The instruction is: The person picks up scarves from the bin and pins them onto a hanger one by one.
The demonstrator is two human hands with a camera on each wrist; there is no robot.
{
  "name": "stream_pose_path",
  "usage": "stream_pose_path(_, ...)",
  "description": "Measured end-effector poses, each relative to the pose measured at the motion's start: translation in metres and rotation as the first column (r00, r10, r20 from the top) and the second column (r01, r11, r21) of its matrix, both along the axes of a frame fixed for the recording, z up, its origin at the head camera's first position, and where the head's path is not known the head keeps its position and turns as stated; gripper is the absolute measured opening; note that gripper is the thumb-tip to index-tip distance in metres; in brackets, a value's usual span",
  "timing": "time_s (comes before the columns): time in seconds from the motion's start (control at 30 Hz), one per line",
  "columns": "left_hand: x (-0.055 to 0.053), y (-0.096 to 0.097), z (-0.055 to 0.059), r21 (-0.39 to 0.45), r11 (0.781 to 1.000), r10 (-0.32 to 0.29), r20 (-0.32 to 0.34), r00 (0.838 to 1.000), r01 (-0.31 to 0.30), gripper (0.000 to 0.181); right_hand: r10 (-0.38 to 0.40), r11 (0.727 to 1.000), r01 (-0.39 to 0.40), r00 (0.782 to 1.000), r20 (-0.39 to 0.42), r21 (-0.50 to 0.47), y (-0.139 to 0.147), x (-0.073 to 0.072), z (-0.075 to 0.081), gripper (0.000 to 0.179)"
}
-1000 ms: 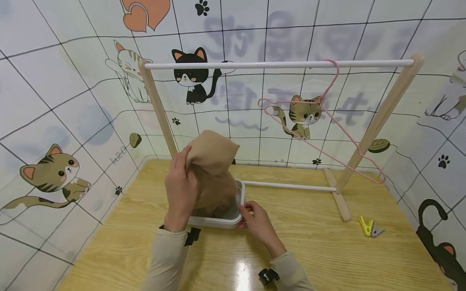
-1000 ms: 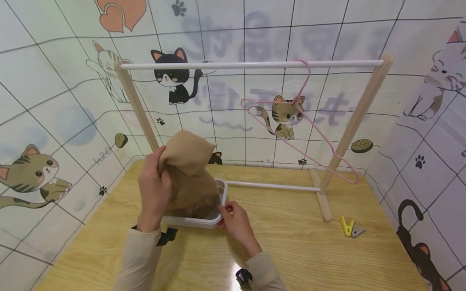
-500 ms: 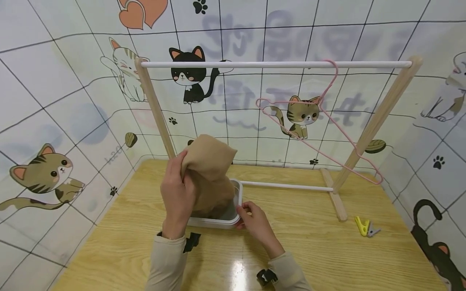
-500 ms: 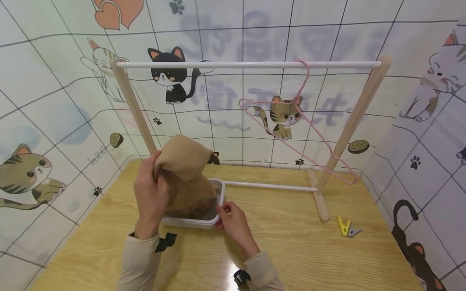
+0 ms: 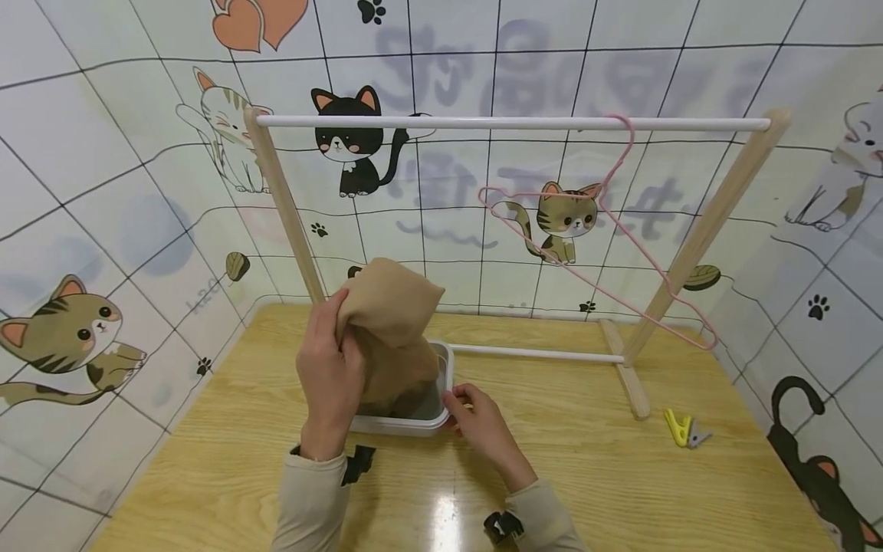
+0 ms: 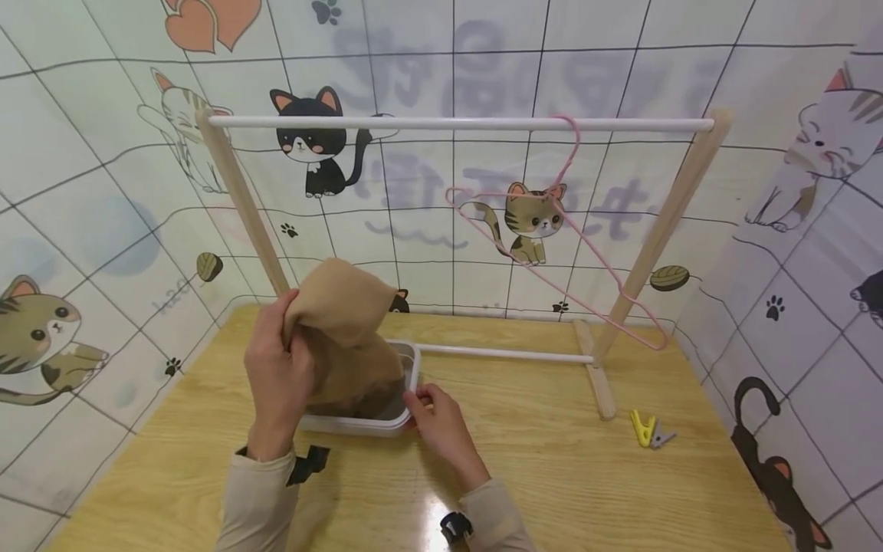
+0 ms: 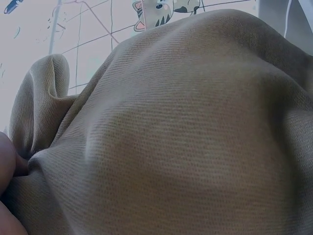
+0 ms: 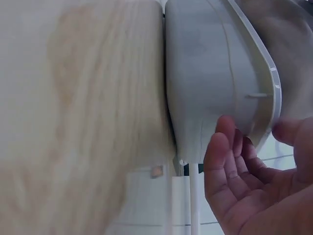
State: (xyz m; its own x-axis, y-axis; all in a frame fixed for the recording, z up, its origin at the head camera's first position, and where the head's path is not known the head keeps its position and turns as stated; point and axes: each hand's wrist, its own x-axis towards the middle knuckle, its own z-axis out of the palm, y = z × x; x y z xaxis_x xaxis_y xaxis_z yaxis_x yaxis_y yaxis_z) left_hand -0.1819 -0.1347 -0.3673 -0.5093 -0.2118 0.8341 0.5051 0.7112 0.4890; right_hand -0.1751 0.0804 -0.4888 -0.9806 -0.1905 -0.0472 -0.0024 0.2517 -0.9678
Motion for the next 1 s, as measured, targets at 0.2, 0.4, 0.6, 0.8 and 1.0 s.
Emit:
stream_pose_path(0.2,0.001,-0.001,-0.001,-0.001,1.0,-0.004,0.001,1.0,0.004,0.042,-0.02,0.999,0.021,0.999,-0.031,0.047,0.01,0.001,0.014,0.038)
stream_pose_path(0.4,0.003,-0.001,0.001,-0.005,1.0,-0.001,-0.006,1.0,0.001,0.04,-0.057,0.995,0.064,0.995,-0.085,0.072,0.022,0.003,0.034,0.036)
stream_pose_path(0.6,0.003,-0.001,0.003,-0.003,1.0,0.012,-0.013,1.0,-0.012,0.04,-0.073,0.989,0.089,0.988,-0.139,0.115,0.029,0.005,0.044,0.04)
stream_pose_path(0.8,0.002,-0.002,0.002,0.0,1.0,0.015,-0.014,1.0,-0.015,0.04,-0.076,0.991,0.093,0.984,-0.16,0.096,0.032,0.008,0.053,0.037)
stream_pose_path(1.0,0.002,-0.002,0.002,0.001,1.0,0.009,-0.013,1.0,-0.009,0.041,-0.085,0.992,0.1,0.979,-0.185,0.076,0.037,0.012,0.064,0.037)
